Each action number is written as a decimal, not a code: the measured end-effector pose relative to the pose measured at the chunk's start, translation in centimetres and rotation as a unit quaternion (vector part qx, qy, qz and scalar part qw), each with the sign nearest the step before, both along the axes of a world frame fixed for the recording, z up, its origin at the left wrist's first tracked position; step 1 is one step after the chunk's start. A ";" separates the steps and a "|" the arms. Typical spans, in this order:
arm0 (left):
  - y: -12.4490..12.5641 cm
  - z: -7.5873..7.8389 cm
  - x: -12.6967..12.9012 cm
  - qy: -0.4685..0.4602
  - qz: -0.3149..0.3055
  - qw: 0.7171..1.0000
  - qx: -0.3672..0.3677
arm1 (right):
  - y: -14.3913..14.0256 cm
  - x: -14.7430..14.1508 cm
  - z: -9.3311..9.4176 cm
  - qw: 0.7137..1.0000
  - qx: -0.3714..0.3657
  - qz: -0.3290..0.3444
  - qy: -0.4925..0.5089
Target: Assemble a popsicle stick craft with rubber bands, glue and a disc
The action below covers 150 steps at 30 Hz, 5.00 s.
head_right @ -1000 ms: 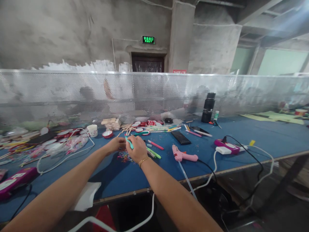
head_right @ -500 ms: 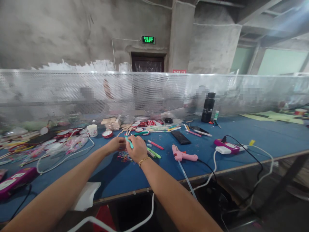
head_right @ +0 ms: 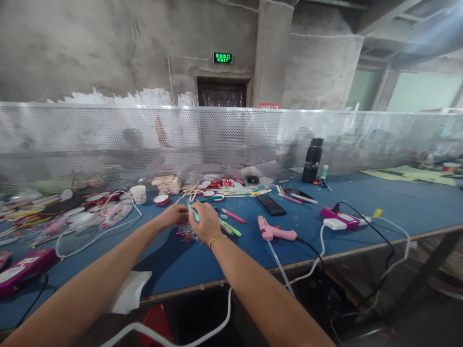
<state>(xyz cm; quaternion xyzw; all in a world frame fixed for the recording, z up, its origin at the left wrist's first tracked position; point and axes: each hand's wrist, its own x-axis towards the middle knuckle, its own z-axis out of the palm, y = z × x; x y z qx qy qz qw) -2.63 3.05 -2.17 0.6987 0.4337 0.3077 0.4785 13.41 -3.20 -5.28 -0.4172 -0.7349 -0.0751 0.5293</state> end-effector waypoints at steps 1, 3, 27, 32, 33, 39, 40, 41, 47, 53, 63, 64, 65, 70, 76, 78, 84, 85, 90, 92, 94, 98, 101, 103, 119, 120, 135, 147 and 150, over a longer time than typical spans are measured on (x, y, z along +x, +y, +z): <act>-0.1 0.1 0.0 0.002 0.001 1.000 -0.003 | 0.0 0.0 0.0 1.000 -0.003 -0.006 0.000; -0.4 0.3 0.2 0.002 0.001 1.000 -0.006 | 0.0 0.0 0.0 1.000 -0.008 -0.021 0.004; -0.5 0.4 0.1 0.008 -0.003 1.000 0.006 | -0.1 0.0 0.2 1.000 -0.006 -0.009 0.002; -0.5 0.4 0.1 0.006 -0.010 1.000 0.000 | -0.1 0.1 0.2 1.000 -0.004 -0.025 0.013; -0.6 0.4 0.1 0.007 -0.013 1.000 0.003 | 0.0 0.1 0.2 1.000 -0.002 -0.019 0.010; -0.8 0.6 0.2 0.009 -0.008 1.000 0.015 | 0.1 0.0 0.0 1.000 0.001 -0.018 0.005; -0.8 0.6 0.2 0.009 -0.007 1.000 0.013 | 0.1 0.1 0.0 1.000 0.000 -0.022 0.009; -0.8 0.6 0.2 0.010 -0.007 1.000 0.011 | 0.1 0.1 0.0 1.000 0.001 -0.023 0.011; -1.0 0.7 0.3 0.003 -0.005 1.000 0.007 | 0.0 0.1 0.1 1.000 -0.003 -0.015 -0.005; -1.1 0.7 0.3 -0.005 -0.003 1.000 0.003 | 0.0 0.1 0.2 1.000 -0.007 -0.021 0.002; -1.0 0.7 0.3 0.003 -0.003 1.000 0.005 | 0.1 0.1 0.1 1.000 -0.005 -0.009 0.002; -1.0 0.7 0.3 0.008 -0.006 1.000 0.010 | 0.0 0.1 0.1 1.000 -0.006 -0.006 -0.002; -1.0 0.8 0.3 0.012 -0.008 1.000 0.013 | 0.0 0.1 0.1 1.000 -0.007 -0.006 -0.004; -0.9 0.7 0.3 0.005 -0.006 1.000 0.001 | -0.1 0.1 0.2 1.000 -0.010 -0.024 0.006; -0.4 0.4 0.2 0.007 -0.012 1.000 0.011 | 0.0 0.0 0.1 1.000 -0.004 -0.017 -0.008; -0.4 0.3 0.2 0.004 -0.007 1.000 0.005 | 0.0 0.0 0.1 1.000 -0.007 -0.023 -0.007; -0.5 0.3 0.2 0.000 -0.014 1.000 0.003 | 0.0 0.0 0.1 1.000 -0.006 -0.021 -0.004; -0.5 0.3 0.2 0.001 -0.016 1.000 0.007 | 0.0 0.0 0.1 1.000 -0.005 -0.019 -0.008; -0.3 0.2 0.2 0.008 -0.007 1.000 0.008 | 0.0 0.0 0.2 1.000 -0.014 -0.026 -0.001; -0.2 0.1 0.1 0.004 -0.006 1.000 0.006 | 0.0 0.1 0.2 1.000 -0.012 -0.026 0.005; -0.2 0.1 0.1 0.005 -0.010 1.000 0.011 | 0.0 0.1 0.1 1.000 -0.008 -0.020 0.000; -0.2 0.2 0.1 0.017 -0.002 1.000 0.010 | 0.0 0.1 0.1 1.000 -0.011 -0.021 -0.005; -0.2 0.2 0.1 0.014 0.003 1.000 -0.001 | 0.0 0.1 0.1 0.999 -0.012 -0.029 0.002; -0.2 0.1 0.1 0.006 -0.002 1.000 -0.001 | 0.0 0.1 0.1 1.000 -0.008 -0.023 -0.002; 0.2 -0.2 0.0 0.020 -0.004 1.000 0.009 | -0.1 0.1 0.2 1.000 -0.017 -0.025 0.005; 0.2 -0.1 0.0 0.020 -0.005 1.000 0.008 | -0.1 0.1 0.2 1.000 -0.016 -0.023 0.004; 0.4 -0.3 -0.1 0.016 0.000 1.000 -0.002 | 0.3 0.2 -0.2 0.999 -0.003 -0.041 0.001; 0.6 -0.4 -0.1 0.025 -0.005 1.000 0.001 | 0.5 0.2 0.0 0.999 0.036 -0.001 0.003; 0.6 -0.4 -0.1 0.020 -0.004 1.000 0.000 | 0.5 0.1 -0.1 0.999 0.021 -0.019 0.021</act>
